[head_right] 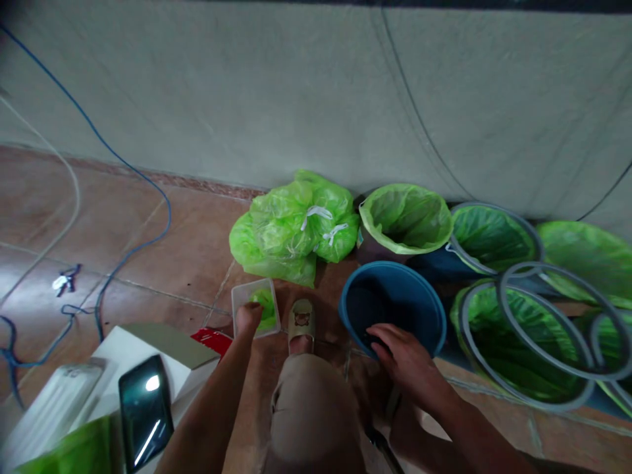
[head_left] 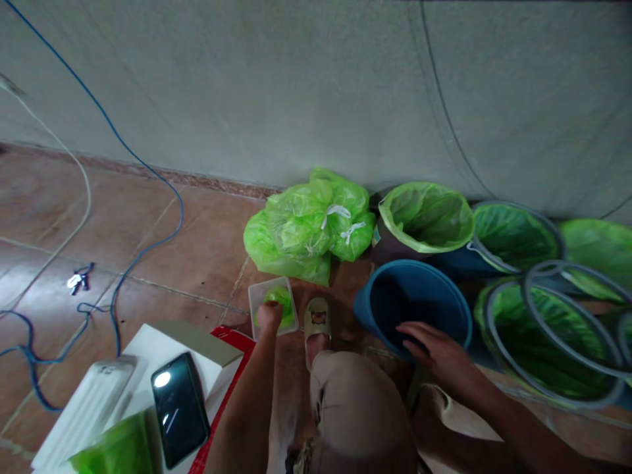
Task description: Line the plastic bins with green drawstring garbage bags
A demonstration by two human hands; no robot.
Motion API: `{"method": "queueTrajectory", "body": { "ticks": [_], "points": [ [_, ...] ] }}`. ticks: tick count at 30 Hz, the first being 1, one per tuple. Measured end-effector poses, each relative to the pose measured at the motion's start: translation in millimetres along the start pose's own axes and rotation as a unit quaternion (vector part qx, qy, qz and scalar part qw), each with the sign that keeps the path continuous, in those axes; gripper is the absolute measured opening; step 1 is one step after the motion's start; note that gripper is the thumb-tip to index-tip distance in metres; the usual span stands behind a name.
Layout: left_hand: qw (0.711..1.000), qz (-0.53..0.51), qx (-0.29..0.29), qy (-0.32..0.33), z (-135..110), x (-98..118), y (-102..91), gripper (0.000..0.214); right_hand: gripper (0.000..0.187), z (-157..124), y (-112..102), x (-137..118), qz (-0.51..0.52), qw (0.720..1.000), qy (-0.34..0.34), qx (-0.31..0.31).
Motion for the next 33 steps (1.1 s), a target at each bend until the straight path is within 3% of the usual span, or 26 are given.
{"method": "queueTrajectory", "body": {
  "ticks": [3, 5, 7, 11, 13, 15, 18, 20, 23, 27, 30, 33],
  "points": [
    [0.995, -0.093, 0.033, 0.016, -8, 34, -32.9, 0.025, 0.032, 4, -33, -22, 0.044, 0.997, -0.013, 0.063],
    [0.970, -0.232, 0.034, 0.063, -23, 76, -54.5, 0.026, 0.032, 3, -55, -42, 0.082, 0.992, -0.020, 0.093],
    [0.934, -0.339, -0.007, 0.112, -49, 129, -68.2, 0.030, 0.034, -1, -75, -66, 0.110, 0.988, -0.025, 0.110],
    [0.875, -0.426, -0.104, 0.203, -127, 238, -80.4, 0.027, 0.056, -19, -111, -125, 0.103, 0.979, -0.078, 0.156],
    [0.854, -0.445, -0.160, 0.218, -167, 275, -75.0, 0.027, 0.066, -34, -131, -147, 0.073, 0.970, -0.115, 0.204],
    [0.842, -0.441, -0.214, 0.224, -202, 298, -65.2, 0.030, 0.054, -52, -152, -154, 0.056, 0.954, -0.130, 0.263],
    [0.847, -0.402, -0.244, 0.248, -232, 310, -56.6, 0.038, 0.028, -86, -188, -136, 0.090, 0.924, -0.108, 0.356],
    [0.869, -0.342, -0.230, 0.274, -241, 311, -56.1, 0.043, 0.019, -112, -210, -113, 0.141, 0.898, -0.085, 0.409],
    [0.907, -0.184, -0.158, 0.344, -253, 317, -62.9, 0.044, 0.014, -146, -233, -74, 0.262, 0.849, -0.050, 0.456],
    [0.909, -0.022, -0.057, 0.412, -276, 329, -74.7, 0.027, 0.020, -178, -242, -21, 0.451, 0.743, -0.007, 0.494],
    [0.911, -0.033, -0.080, 0.402, -284, 327, -73.7, 0.012, 0.020, -191, -236, 23, 0.571, 0.650, 0.031, 0.501],
    [0.908, -0.183, -0.163, 0.339, -283, 317, -69.7, 0.020, 0.020, -201, -223, 73, 0.643, 0.570, 0.098, 0.502]
  ]
}}
Point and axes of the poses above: each hand's wrist, its own z-axis towards the middle knuckle, its own y-axis out of the palm, x = y × z, the point moved 10 cm from there along z, towards the middle knuckle, and after that the axes turned 2 degrees about -z, right-handed, at the moved point
